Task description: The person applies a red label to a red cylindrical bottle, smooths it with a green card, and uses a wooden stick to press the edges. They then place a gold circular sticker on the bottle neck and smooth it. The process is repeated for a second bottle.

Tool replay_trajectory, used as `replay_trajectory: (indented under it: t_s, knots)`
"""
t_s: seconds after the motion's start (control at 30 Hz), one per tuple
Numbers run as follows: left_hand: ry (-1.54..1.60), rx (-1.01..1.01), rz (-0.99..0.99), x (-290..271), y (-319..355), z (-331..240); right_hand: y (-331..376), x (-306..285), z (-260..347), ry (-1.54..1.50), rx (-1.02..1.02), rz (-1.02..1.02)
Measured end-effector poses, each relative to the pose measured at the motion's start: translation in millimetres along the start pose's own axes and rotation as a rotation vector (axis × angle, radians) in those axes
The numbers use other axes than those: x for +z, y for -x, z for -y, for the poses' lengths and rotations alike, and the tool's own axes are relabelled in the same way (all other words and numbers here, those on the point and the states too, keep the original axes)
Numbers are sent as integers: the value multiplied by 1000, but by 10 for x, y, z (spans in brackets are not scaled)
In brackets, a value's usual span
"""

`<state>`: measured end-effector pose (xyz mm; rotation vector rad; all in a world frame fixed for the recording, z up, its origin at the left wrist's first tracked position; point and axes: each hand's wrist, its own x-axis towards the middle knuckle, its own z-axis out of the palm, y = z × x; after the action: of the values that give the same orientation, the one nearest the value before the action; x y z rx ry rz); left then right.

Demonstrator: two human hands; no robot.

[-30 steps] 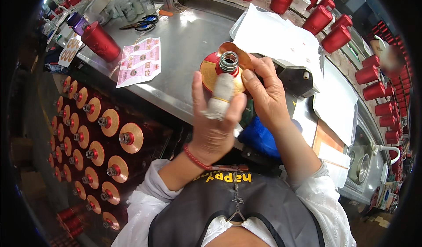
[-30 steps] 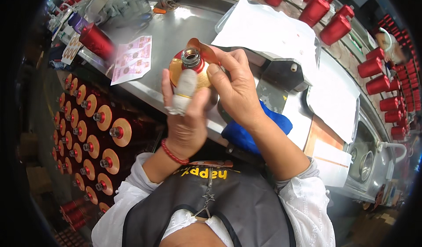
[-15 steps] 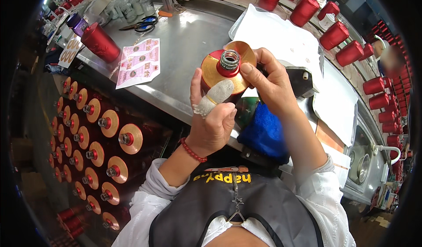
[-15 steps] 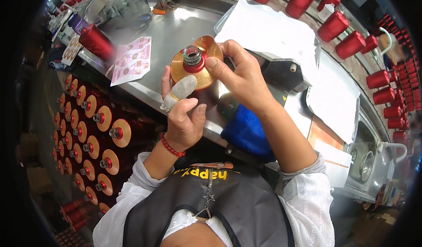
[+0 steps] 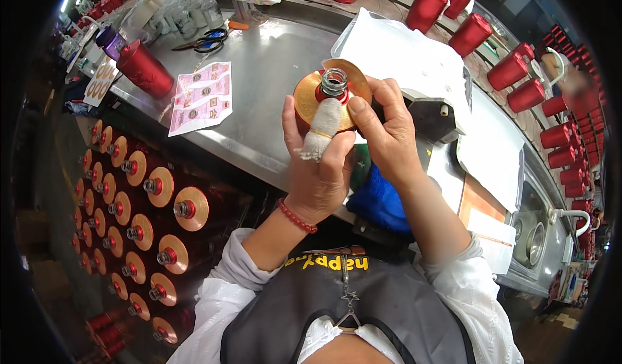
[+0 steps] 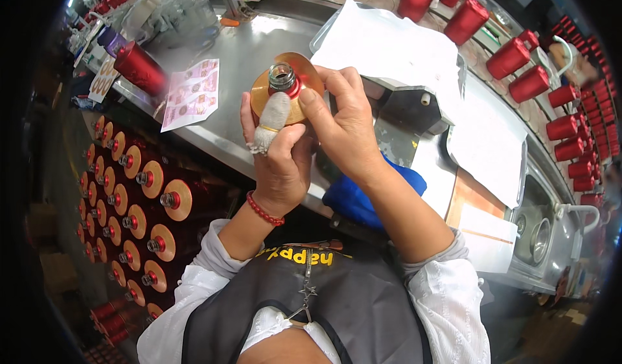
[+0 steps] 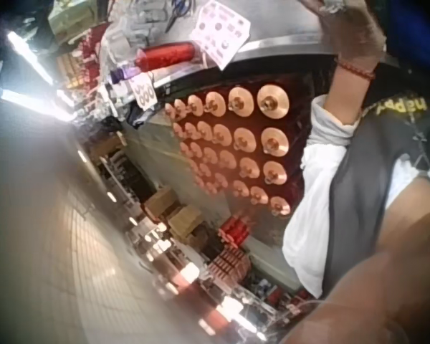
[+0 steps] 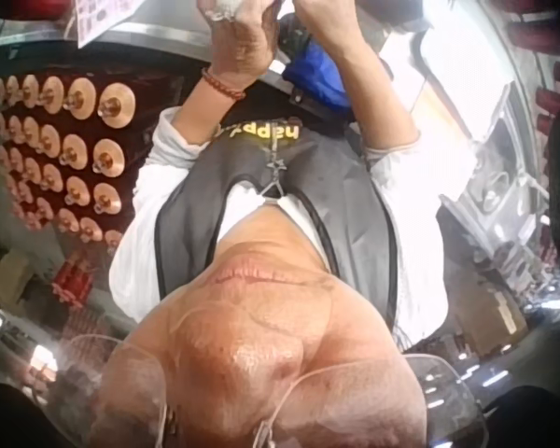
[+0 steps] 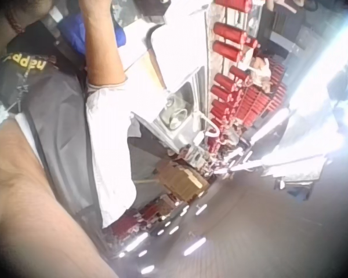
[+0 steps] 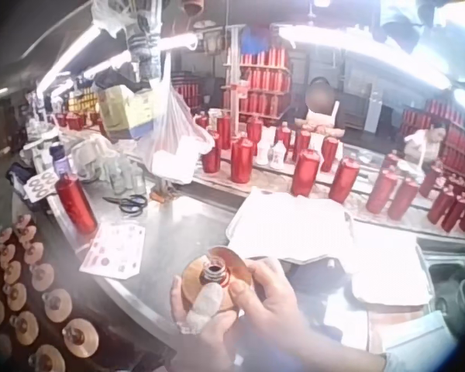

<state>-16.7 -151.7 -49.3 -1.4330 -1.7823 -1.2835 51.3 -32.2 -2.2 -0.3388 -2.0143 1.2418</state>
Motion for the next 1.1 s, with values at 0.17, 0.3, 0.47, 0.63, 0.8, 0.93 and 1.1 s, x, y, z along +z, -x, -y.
replay_trajectory:
  t_s: [0.17, 0.3, 0.47, 0.63, 0.8, 0.93, 1.1]
  knots:
    - [544, -92, -186, 3, 31, 119, -67, -186, -41, -39, 163, 185]
    - [667, -330, -293, 88, -99, 11, -191, -178, -126, -169, 100, 216]
    - [580, -383, -258, 148, -131, 39, -236, -190, -152, -318, 168, 239]
    - [725, -368, -261, 145, -131, 84, -251, -193, -189, -249, 125, 222]
    - [528, -241, -242, 195, -51, 170, -160, -120, -209, -99, -22, 117]
    - [637, -332, -255, 204, -130, 114, -113, -29, -135, -114, 38, 5]
    - [707, -391, -215, 134, -238, 97, -96, -140, -76, -21, -6, 94]
